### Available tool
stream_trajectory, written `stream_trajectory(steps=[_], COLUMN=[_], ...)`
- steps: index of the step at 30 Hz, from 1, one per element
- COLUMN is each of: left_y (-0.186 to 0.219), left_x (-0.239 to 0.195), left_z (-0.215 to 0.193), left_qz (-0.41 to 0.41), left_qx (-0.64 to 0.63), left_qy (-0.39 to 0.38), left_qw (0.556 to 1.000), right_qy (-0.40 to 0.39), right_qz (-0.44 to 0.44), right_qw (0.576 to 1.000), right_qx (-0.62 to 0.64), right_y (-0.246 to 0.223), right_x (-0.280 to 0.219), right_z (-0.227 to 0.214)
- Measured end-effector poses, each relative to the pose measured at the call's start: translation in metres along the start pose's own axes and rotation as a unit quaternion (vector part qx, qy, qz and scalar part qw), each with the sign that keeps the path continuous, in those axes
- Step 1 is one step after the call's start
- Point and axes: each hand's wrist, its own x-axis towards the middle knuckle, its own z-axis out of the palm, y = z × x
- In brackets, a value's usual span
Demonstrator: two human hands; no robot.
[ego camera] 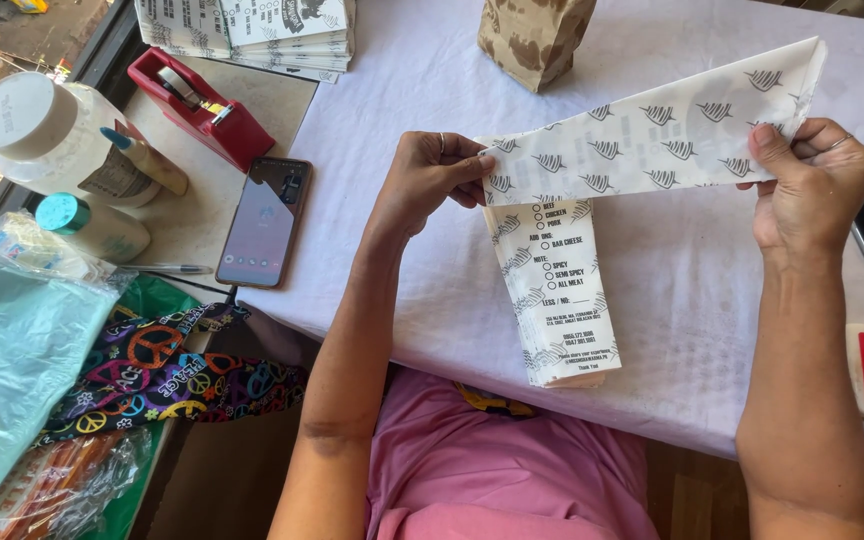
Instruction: Cutting printed paper strips with scissors and organizing them into bundles secured with rubber bands.
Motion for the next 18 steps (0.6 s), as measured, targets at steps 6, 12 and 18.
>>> stream_trajectory(steps=[6, 12, 18], left_y=[0.0018, -0.0007, -0.0013], left_x=[-0.0018, -0.0006, -0.0001], left_z=[0.0003, -0.0009, -0.0009], left_qz=[0.004, 0.01, 0.012], left_qx=[0.006, -0.001, -0.004], left_qy=[0.001, -0.006, 0.0], left_qw=[1.0, 1.0, 1.0], right_qy=[0.013, 0.008, 0.001], right_qz=[0.006, 0.008, 0.005], right_qw=[1.0, 1.0, 1.0], right_qx=[-0.015, -0.021, -0.017], right_y=[-0.0019, -0.0088, -0.0055], right_x=[-0.0011, -0.0047, -0.0016], right_z=[0.001, 0.0043, 0.0008])
